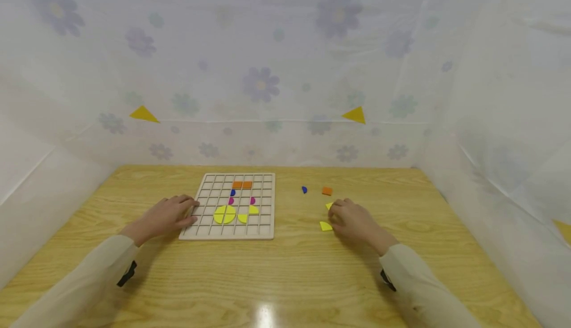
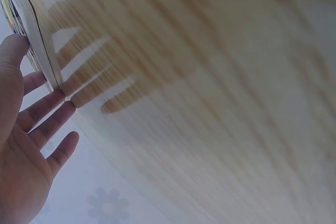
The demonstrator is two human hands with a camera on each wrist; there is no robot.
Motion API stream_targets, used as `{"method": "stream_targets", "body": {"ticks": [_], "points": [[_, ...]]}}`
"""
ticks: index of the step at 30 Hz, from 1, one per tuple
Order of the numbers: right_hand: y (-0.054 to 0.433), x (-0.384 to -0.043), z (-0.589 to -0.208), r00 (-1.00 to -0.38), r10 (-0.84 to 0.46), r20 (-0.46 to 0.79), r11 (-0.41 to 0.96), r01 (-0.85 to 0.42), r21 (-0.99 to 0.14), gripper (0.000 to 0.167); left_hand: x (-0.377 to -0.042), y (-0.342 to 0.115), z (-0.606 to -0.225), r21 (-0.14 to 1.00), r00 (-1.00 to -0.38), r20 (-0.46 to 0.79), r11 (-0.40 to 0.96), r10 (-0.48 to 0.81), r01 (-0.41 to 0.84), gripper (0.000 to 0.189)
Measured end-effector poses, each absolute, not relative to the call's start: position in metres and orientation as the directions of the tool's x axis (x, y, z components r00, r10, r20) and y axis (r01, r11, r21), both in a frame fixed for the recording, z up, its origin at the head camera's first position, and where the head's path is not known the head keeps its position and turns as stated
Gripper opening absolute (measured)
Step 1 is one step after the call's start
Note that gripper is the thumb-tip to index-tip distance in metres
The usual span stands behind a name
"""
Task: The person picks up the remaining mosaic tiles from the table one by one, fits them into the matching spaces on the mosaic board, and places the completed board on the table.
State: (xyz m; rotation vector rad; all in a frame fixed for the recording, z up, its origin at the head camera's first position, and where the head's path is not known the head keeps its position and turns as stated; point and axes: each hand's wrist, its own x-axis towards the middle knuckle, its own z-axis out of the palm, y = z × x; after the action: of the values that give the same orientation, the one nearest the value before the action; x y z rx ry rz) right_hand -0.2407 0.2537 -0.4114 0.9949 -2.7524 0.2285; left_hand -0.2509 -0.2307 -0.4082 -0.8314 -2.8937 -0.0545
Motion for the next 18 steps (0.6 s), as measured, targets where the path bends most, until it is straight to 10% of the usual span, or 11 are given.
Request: {"method": "stream_targets", "body": {"ticks": [18], "points": [[0.2464,-0.2396,-0.4034,-0.708,-0.687,0.159,0.695,-0.706,-0.138,0.028,-0.2510,-0.2309,-0.4094,0.008,-0.839,0.141,0.847,0.525,0.532,0.042]]}}
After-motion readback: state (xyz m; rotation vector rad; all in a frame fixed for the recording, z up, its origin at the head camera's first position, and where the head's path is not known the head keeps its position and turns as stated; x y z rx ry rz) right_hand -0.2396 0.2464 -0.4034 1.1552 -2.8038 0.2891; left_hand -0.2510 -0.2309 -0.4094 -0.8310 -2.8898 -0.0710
